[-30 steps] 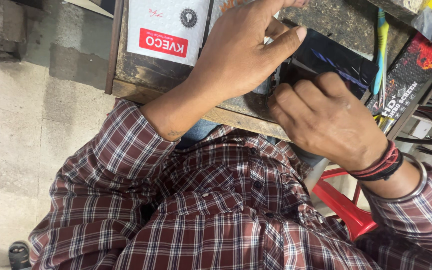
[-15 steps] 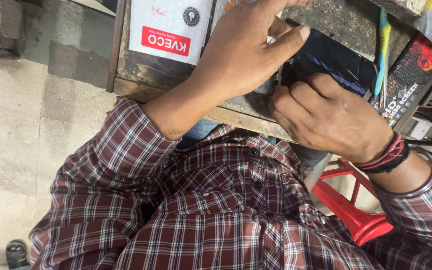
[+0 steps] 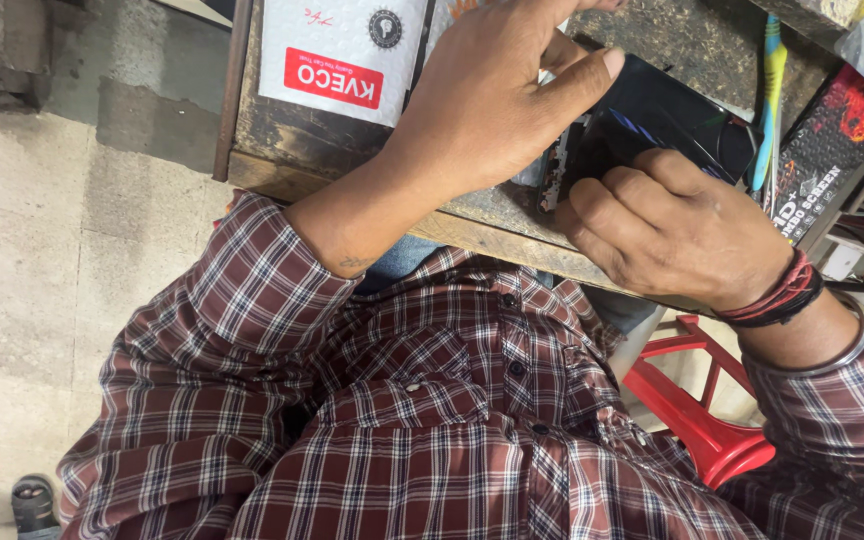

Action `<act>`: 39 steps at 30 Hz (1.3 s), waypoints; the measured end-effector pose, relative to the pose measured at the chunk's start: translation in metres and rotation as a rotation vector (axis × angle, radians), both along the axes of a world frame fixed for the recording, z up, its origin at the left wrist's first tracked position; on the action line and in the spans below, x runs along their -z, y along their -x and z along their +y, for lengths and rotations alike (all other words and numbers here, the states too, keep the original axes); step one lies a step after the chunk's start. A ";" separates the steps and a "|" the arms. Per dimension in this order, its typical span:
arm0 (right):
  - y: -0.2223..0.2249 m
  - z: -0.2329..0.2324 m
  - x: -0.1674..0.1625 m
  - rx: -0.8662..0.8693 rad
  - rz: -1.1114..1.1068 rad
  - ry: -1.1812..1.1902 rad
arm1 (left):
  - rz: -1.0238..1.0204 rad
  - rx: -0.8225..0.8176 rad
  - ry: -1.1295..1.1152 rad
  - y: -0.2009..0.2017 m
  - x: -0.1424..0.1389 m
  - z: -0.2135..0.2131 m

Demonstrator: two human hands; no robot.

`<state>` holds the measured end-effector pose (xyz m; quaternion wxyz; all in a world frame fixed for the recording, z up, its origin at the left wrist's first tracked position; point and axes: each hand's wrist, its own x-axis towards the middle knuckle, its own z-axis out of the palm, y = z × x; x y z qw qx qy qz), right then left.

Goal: The person applies adhesive to the edges of a smartphone frame and presses the screen assembly into place. The person uses a small yellow tube to dispense adhesive and fingers to align and secure the screen.

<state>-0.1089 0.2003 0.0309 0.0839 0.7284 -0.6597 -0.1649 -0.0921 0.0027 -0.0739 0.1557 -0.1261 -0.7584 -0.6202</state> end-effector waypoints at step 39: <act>-0.004 0.026 0.005 0.155 -0.161 0.053 | 0.024 -0.009 0.010 0.003 -0.003 0.003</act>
